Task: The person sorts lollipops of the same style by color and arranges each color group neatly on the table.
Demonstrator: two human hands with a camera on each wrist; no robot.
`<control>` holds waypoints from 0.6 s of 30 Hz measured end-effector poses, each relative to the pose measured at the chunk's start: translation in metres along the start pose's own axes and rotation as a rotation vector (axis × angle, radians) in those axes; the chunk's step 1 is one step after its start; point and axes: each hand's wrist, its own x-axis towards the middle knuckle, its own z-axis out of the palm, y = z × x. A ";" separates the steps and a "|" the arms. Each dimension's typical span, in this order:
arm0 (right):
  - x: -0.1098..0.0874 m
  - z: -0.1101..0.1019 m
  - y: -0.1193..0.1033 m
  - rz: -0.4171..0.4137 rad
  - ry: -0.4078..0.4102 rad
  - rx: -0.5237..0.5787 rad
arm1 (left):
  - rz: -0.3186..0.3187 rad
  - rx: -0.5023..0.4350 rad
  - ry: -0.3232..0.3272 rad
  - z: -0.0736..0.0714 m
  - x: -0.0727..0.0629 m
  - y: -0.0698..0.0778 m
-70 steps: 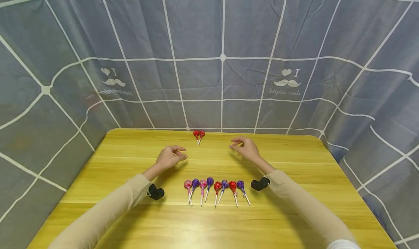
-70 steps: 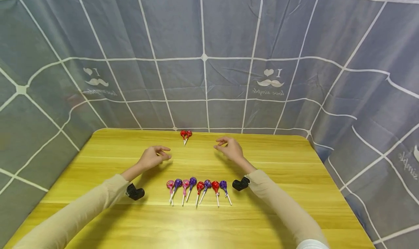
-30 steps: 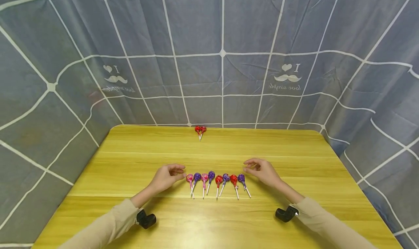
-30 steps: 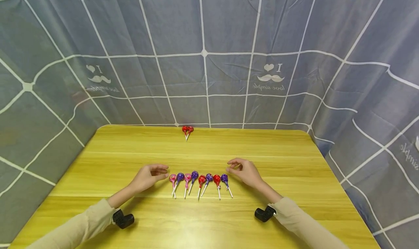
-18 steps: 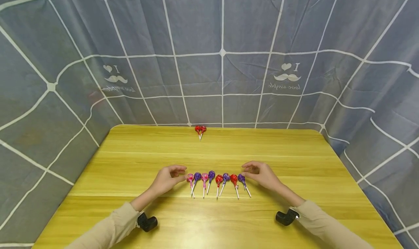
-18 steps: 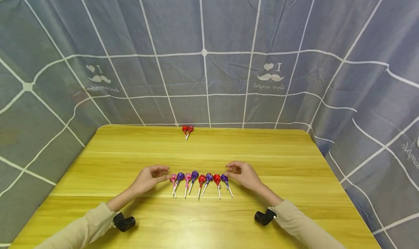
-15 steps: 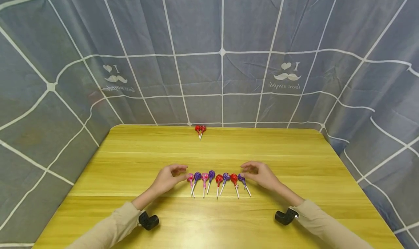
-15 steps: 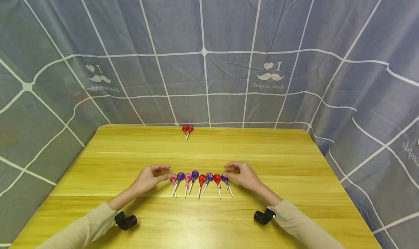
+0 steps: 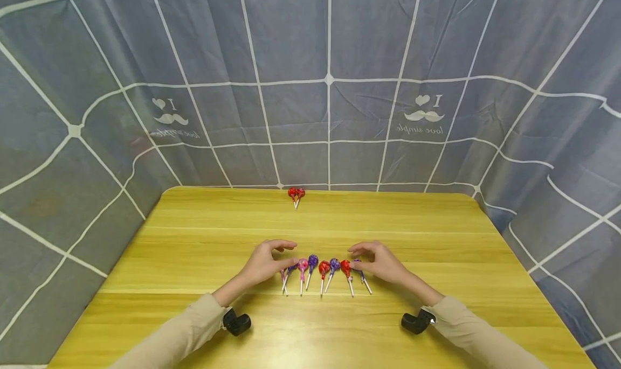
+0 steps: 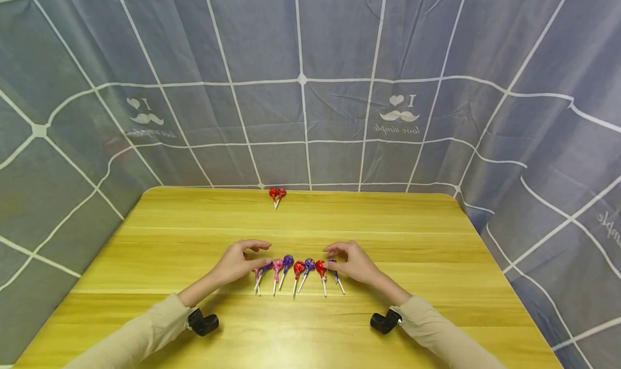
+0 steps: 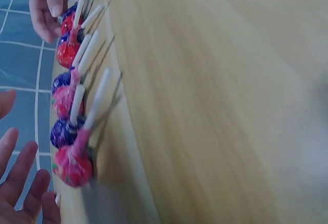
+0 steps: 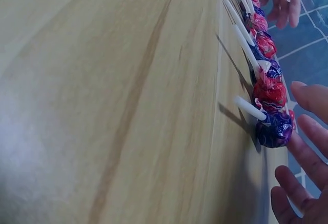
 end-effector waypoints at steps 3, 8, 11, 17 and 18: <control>0.002 0.001 0.004 -0.018 -0.017 0.008 | 0.025 -0.005 -0.033 0.004 0.004 0.004; 0.004 0.002 0.006 -0.038 -0.050 0.016 | 0.057 -0.005 -0.103 0.009 0.013 0.008; 0.005 0.002 0.008 -0.049 -0.074 0.027 | 0.076 0.005 -0.160 0.011 0.019 0.009; 0.007 0.002 0.009 -0.070 -0.103 0.026 | 0.149 0.044 -0.277 0.016 0.033 0.011; 0.008 0.002 0.008 -0.075 -0.108 0.022 | 0.159 0.046 -0.295 0.017 0.036 0.011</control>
